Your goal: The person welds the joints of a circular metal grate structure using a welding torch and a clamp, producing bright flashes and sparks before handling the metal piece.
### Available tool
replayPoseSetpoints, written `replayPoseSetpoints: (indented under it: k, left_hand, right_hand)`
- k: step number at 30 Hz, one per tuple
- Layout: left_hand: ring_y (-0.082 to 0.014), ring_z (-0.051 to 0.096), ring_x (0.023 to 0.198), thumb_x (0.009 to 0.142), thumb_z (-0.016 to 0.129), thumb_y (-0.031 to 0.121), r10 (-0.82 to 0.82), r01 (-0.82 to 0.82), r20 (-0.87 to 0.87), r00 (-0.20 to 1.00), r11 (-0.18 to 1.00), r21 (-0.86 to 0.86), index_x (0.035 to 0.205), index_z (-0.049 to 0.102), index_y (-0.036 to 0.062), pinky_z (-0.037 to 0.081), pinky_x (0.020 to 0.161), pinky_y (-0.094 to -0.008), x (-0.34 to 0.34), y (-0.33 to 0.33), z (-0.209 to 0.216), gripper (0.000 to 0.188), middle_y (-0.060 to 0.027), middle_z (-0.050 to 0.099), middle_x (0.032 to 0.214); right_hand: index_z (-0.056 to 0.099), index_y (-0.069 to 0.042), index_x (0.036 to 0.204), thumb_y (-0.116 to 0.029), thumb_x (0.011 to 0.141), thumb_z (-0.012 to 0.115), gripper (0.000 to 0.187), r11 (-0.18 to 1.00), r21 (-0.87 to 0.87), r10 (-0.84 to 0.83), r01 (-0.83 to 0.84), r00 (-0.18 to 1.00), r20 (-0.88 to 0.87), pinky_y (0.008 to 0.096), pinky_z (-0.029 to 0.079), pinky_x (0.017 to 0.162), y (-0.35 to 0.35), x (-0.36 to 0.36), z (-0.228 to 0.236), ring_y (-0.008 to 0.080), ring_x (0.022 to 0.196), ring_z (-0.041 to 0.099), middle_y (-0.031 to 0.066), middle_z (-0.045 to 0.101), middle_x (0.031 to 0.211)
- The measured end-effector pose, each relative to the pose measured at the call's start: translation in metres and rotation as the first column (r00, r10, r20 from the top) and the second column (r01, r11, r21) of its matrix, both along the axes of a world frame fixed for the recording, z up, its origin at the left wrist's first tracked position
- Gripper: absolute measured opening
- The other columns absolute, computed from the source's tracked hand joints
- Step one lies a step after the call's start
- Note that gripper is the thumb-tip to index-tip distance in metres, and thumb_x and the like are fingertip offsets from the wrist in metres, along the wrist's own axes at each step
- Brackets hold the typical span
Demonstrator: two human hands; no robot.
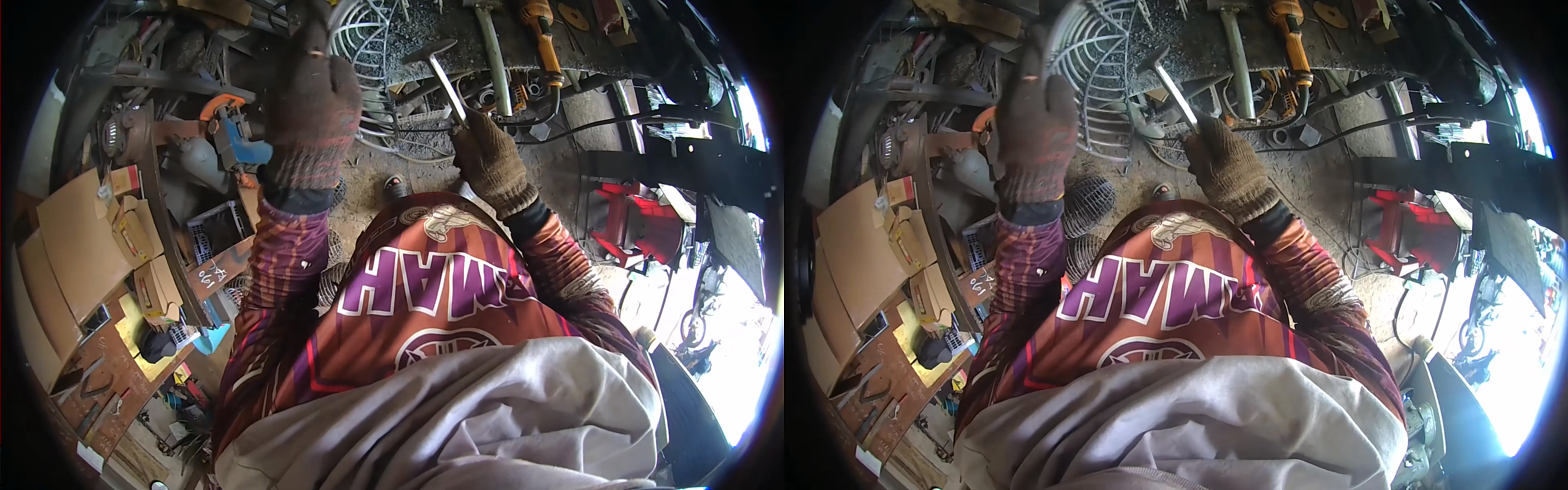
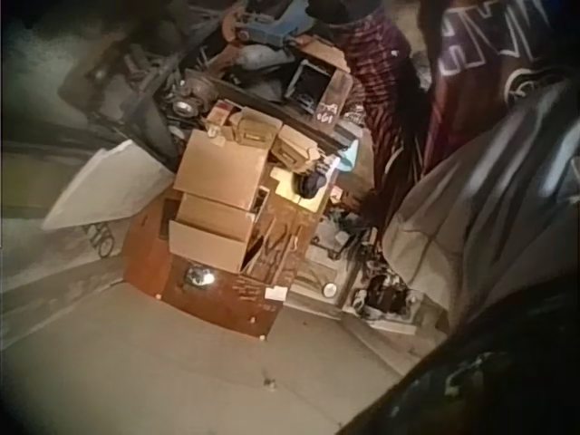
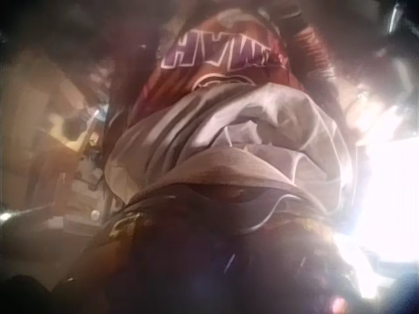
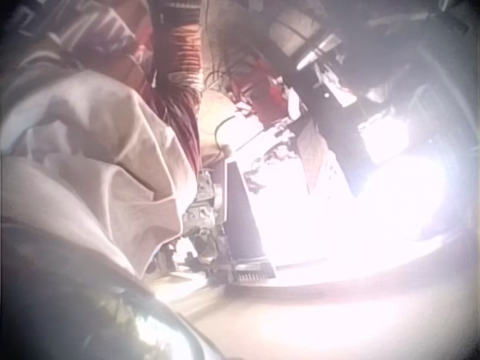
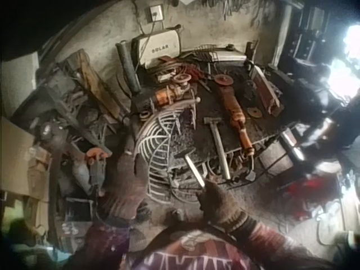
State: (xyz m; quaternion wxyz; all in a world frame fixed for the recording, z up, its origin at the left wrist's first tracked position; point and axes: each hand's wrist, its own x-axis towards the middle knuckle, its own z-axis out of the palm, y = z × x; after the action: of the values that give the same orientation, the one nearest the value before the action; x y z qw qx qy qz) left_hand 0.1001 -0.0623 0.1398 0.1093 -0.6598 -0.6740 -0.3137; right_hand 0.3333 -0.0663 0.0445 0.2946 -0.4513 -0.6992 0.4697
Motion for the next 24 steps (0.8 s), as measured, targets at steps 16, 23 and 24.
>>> replayPoseSetpoints:
  k: [16,23,24]
  left_hand:
    - [-0.028,0.058,0.102,0.088,0.056,0.027,-0.052,0.041,-0.471,0.881,0.999,-0.034,0.124,0.047,-0.0004,0.05,0.085,-0.0382,-0.037,0.001,-0.057,0.046,-0.0189,0.055,0.115]
    - [-0.0359,0.056,0.101,0.085,0.061,0.028,-0.053,0.04,-0.401,0.914,0.998,-0.039,0.114,0.054,0.0006,0.05,0.082,-0.0439,-0.035,0.003,-0.049,0.04,-0.0215,0.053,0.111]
    - [-0.0366,0.056,0.101,0.085,0.061,0.028,-0.051,0.037,-0.344,0.937,0.998,-0.045,0.115,0.054,0.001,0.049,0.082,-0.0446,-0.031,0.003,-0.047,0.04,-0.0216,0.053,0.111]
  right_hand:
    - [0.048,-0.003,0.127,-0.019,0.094,0.054,0.036,0.994,-0.053,-0.098,0.095,0.994,-0.052,0.0268,0.045,0.052,0.003,-0.03,0.0,0.0097,0.058,0.053,0.0024,0.055,0.069]
    - [0.044,-0.003,0.131,-0.016,0.093,0.054,0.042,0.999,0.024,-0.042,0.038,0.974,0.222,0.0306,0.046,0.053,0.007,-0.033,0.004,0.0177,0.058,0.057,0.0094,0.057,0.068]
    - [0.045,-0.003,0.13,-0.016,0.092,0.054,0.041,0.996,0.092,-0.034,0.015,0.978,0.204,0.0307,0.046,0.053,0.006,-0.031,0.001,0.0181,0.058,0.057,0.0096,0.057,0.068]
